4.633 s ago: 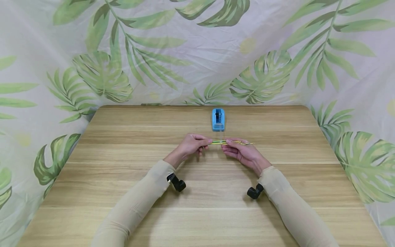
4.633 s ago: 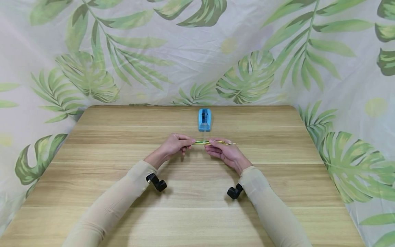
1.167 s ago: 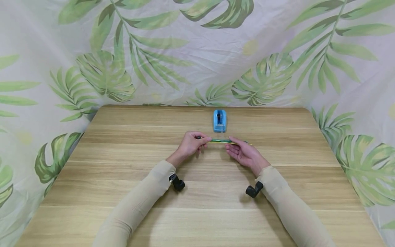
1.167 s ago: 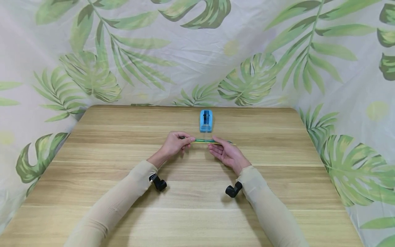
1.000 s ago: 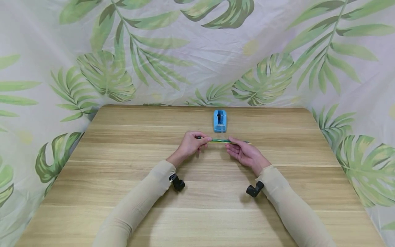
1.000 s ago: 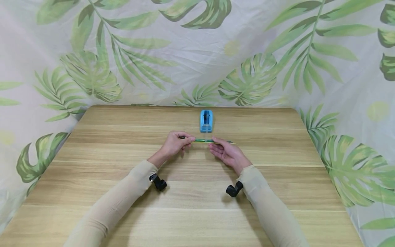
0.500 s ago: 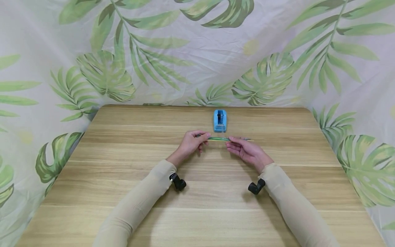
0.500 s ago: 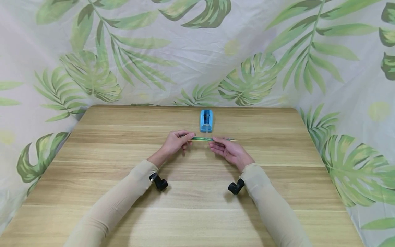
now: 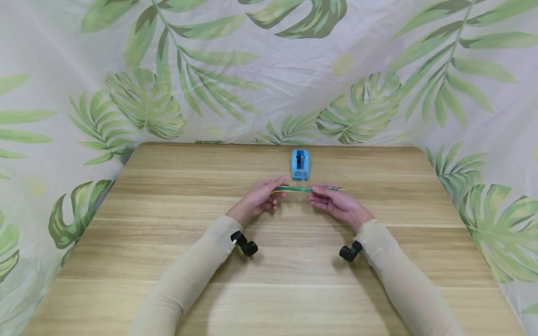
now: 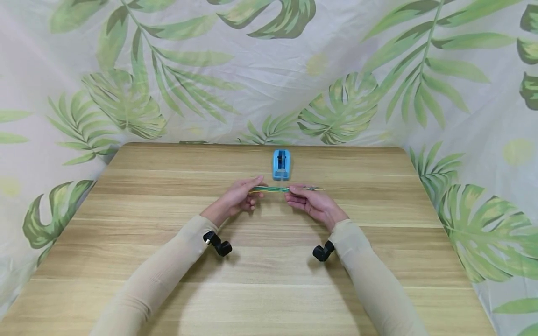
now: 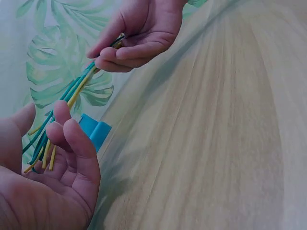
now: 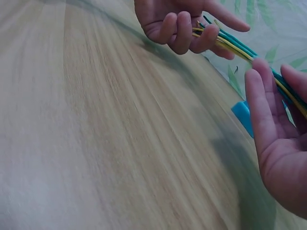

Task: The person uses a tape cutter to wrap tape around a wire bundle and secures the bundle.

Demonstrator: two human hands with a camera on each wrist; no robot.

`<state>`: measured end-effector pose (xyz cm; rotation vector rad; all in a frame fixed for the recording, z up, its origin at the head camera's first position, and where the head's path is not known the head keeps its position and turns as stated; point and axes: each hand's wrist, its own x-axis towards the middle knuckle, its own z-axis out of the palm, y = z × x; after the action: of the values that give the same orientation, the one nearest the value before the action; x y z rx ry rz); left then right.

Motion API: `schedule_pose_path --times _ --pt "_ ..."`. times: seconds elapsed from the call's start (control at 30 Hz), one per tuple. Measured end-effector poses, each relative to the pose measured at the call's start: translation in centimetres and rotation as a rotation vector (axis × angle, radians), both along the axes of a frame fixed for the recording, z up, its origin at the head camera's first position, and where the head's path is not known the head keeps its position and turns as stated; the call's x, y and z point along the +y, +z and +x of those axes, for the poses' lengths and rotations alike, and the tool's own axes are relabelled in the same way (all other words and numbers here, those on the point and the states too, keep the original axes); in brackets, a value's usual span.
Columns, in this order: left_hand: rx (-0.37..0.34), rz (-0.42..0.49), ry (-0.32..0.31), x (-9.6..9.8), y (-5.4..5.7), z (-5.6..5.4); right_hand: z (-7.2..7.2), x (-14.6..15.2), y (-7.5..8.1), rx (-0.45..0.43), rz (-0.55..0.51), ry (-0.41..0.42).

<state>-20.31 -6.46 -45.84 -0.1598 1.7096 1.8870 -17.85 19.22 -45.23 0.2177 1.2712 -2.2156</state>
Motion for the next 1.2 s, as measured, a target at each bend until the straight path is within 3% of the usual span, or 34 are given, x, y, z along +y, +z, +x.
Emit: schedule_pose_path --times 0.17,0.47,1.0,1.2 --pt "-0.015 0.033 0.001 0.23 -0.08 -0.19 -0.16 0.16 -0.23 0.026 0.018 0.02" --pt "0.044 0.023 0.014 0.45 -0.49 -0.1 -0.31 0.37 -0.64 0.041 0.035 0.048" --pt "0.149 -0.001 0.07 0.59 -0.26 0.08 -0.4 -0.16 -0.71 0.038 0.084 0.03" --pt "0.241 -0.034 0.061 0.6 -0.45 0.1 -0.66 -0.55 -0.59 -0.003 0.135 0.004"
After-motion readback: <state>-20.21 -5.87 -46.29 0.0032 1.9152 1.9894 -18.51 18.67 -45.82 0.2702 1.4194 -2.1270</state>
